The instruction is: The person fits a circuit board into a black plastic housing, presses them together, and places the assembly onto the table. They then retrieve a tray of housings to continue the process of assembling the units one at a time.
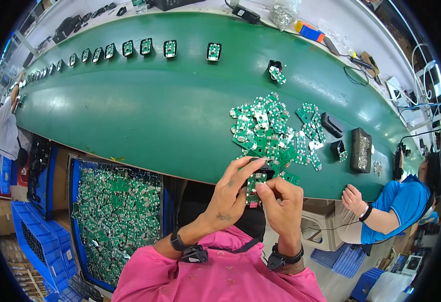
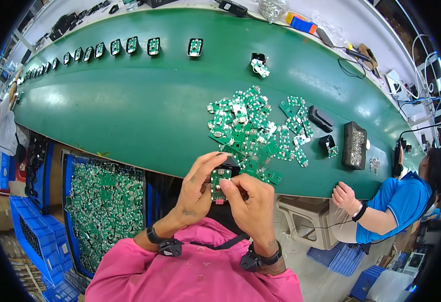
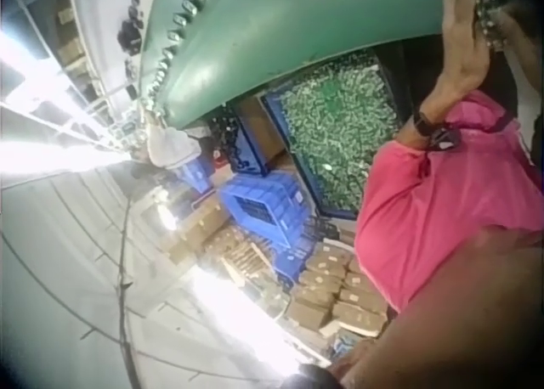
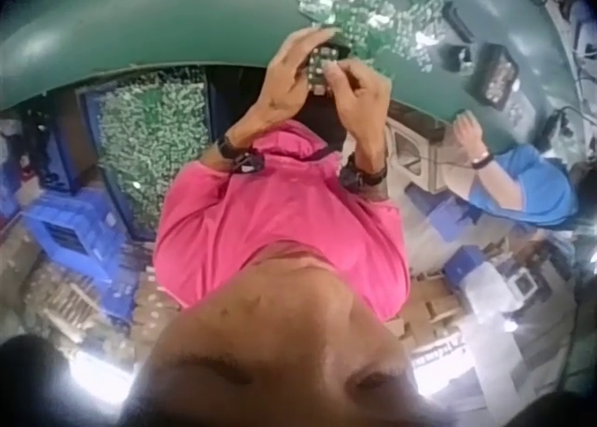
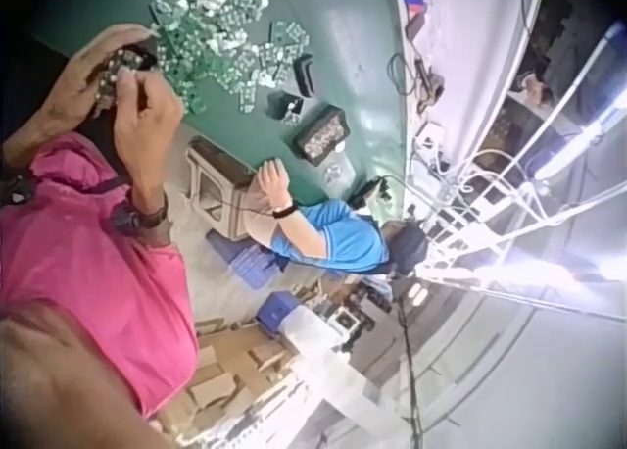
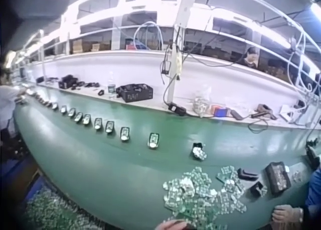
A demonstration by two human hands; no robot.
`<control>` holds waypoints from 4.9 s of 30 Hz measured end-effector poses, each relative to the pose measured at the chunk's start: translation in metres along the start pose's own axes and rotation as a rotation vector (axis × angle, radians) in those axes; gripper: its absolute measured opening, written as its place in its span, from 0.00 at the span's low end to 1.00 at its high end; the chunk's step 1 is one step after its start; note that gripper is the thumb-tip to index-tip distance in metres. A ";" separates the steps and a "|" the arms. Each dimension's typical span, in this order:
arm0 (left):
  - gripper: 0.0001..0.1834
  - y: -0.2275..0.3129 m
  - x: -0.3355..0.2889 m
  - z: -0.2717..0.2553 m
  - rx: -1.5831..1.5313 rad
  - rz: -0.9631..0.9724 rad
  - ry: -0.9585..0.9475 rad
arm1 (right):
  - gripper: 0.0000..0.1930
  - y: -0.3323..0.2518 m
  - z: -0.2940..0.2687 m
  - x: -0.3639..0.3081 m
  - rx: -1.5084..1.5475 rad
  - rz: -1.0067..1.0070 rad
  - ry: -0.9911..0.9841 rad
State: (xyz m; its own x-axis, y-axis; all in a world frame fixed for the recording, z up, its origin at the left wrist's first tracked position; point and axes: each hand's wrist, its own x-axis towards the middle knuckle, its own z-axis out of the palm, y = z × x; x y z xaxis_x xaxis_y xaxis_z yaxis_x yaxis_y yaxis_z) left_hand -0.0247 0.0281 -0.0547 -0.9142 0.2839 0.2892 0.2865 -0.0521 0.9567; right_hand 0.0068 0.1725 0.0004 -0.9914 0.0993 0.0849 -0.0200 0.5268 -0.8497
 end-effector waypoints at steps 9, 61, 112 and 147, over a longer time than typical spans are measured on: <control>0.28 0.007 0.000 -0.013 -0.026 -0.100 -0.120 | 0.14 0.001 0.005 -0.001 0.046 0.057 0.112; 0.22 -0.113 0.305 -0.077 0.122 -0.428 0.056 | 0.25 0.115 -0.030 0.258 -0.453 -0.186 0.132; 0.19 -0.011 0.276 -0.096 -0.474 -0.705 -0.180 | 0.20 -0.012 -0.022 0.260 0.793 0.424 -0.467; 0.36 -0.087 0.281 -0.057 0.407 0.160 -0.253 | 0.23 0.083 -0.013 0.274 0.151 -0.047 -0.294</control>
State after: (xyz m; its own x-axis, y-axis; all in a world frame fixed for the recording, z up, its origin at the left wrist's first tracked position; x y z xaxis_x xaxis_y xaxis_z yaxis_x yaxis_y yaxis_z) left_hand -0.3225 0.0576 -0.0547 -0.7659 0.5290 0.3653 0.5519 0.2496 0.7956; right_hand -0.2648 0.2544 -0.0398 -0.9832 -0.1821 -0.0090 -0.0642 0.3921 -0.9177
